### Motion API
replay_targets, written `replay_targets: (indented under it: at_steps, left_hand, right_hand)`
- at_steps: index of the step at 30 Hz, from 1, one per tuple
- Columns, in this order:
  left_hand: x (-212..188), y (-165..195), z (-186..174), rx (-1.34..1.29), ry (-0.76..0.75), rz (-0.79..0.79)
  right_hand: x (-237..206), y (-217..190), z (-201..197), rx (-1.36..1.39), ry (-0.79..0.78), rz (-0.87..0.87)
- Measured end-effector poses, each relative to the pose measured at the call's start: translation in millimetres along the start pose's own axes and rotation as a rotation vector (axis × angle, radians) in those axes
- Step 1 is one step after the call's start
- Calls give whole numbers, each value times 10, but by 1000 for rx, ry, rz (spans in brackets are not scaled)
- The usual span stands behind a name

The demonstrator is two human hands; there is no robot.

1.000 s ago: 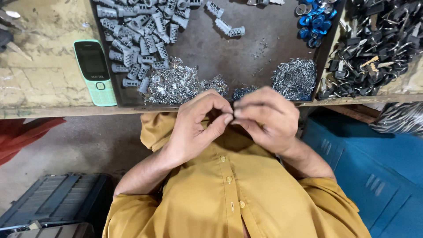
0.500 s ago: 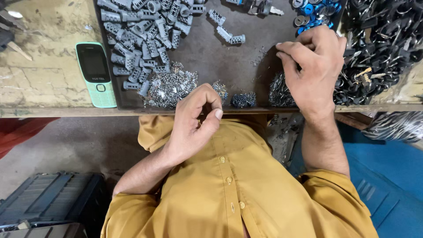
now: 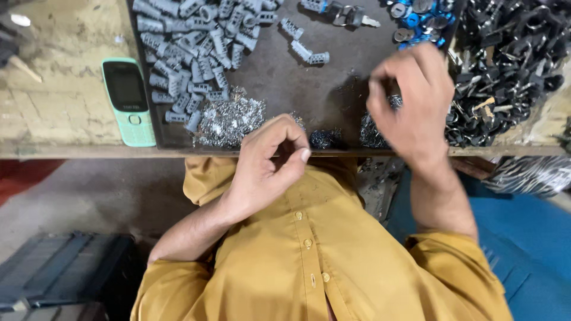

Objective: The person picks small grey key-head components and blue caps from a tray on the workbench and presses them together by hand, setting each assembled piece aside and repeating the fit with many parts.

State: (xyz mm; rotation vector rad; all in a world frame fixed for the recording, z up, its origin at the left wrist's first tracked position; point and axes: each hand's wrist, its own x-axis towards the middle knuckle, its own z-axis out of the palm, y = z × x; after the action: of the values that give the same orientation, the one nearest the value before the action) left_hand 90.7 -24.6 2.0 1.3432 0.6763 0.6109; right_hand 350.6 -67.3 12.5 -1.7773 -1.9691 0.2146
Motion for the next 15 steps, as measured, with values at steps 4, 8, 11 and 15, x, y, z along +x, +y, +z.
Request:
replay_targets:
  at_steps: [4, 8, 11, 15]
  left_hand:
    - [22, -10, 49, -328, -50, -141]
    - [-10, -62, 128, -506, -69, -261]
    - [-49, -101, 173, -541, -69, -230]
    - [-106, -107, 210, -511, -48, -145]
  right_hand:
    - [-248, -582, 41, 422, 32, 73]
    - [-385, -821, 160, 634, 128, 163]
    - [-418, -844, 187, 592, 147, 166]
    - [-418, -862, 182, 539, 164, 133]
